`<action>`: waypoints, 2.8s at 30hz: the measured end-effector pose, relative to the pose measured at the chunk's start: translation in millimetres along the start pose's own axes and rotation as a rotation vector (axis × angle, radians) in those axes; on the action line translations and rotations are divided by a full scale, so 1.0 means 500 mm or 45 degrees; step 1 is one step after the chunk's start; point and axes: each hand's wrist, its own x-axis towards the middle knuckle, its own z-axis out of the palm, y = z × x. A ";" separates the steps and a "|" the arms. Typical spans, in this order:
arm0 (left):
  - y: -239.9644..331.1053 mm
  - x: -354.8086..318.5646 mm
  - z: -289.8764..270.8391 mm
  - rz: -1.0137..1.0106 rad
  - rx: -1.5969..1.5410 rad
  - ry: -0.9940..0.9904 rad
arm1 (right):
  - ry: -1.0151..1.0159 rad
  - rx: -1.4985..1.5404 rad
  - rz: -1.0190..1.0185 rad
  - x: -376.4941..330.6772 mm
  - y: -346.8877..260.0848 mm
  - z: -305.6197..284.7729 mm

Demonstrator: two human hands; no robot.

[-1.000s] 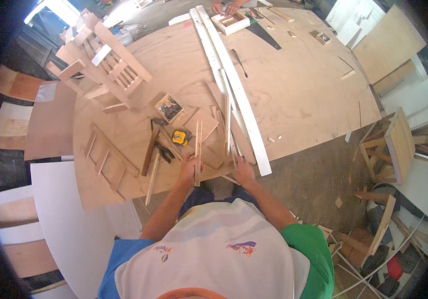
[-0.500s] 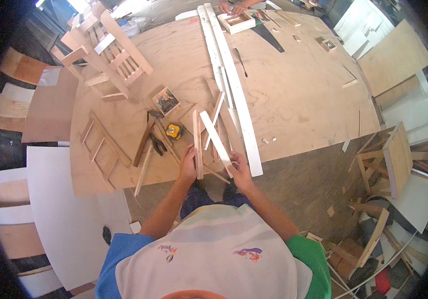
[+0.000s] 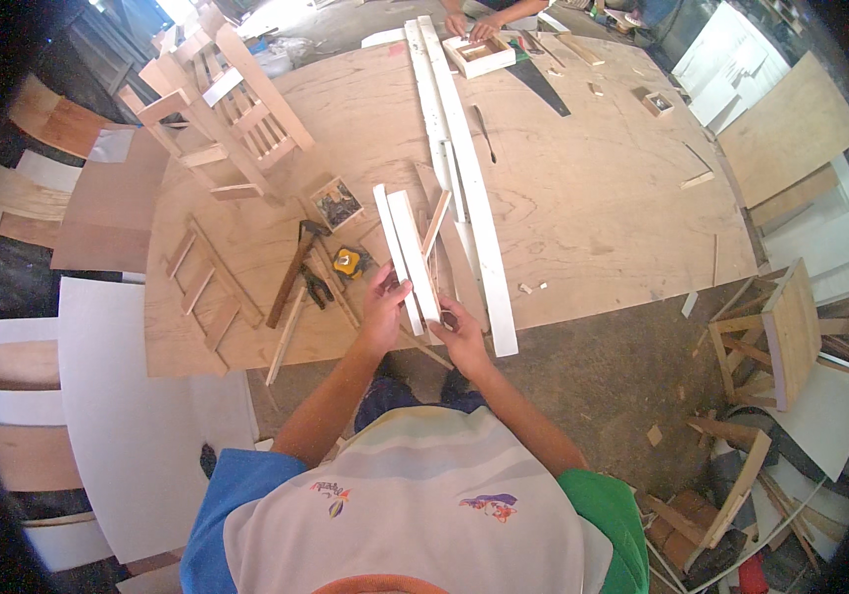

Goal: The person assembles a wooden stool by fitting slats into a frame and using a hammer to drive nails into the joints to secure the structure.

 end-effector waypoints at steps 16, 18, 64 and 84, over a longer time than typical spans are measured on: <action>0.002 -0.019 -0.004 -0.121 -0.154 0.080 | -0.084 -0.248 0.025 -0.005 0.028 0.015; 0.003 -0.023 -0.002 -0.141 -0.126 0.081 | -0.088 -0.218 0.081 -0.007 0.026 0.017; 0.155 0.150 -0.296 -0.240 0.003 0.419 | 0.905 -1.085 0.055 0.487 0.089 -0.162; 0.078 0.048 -0.124 0.076 -0.369 0.332 | 0.111 -0.746 -0.267 0.091 0.038 0.122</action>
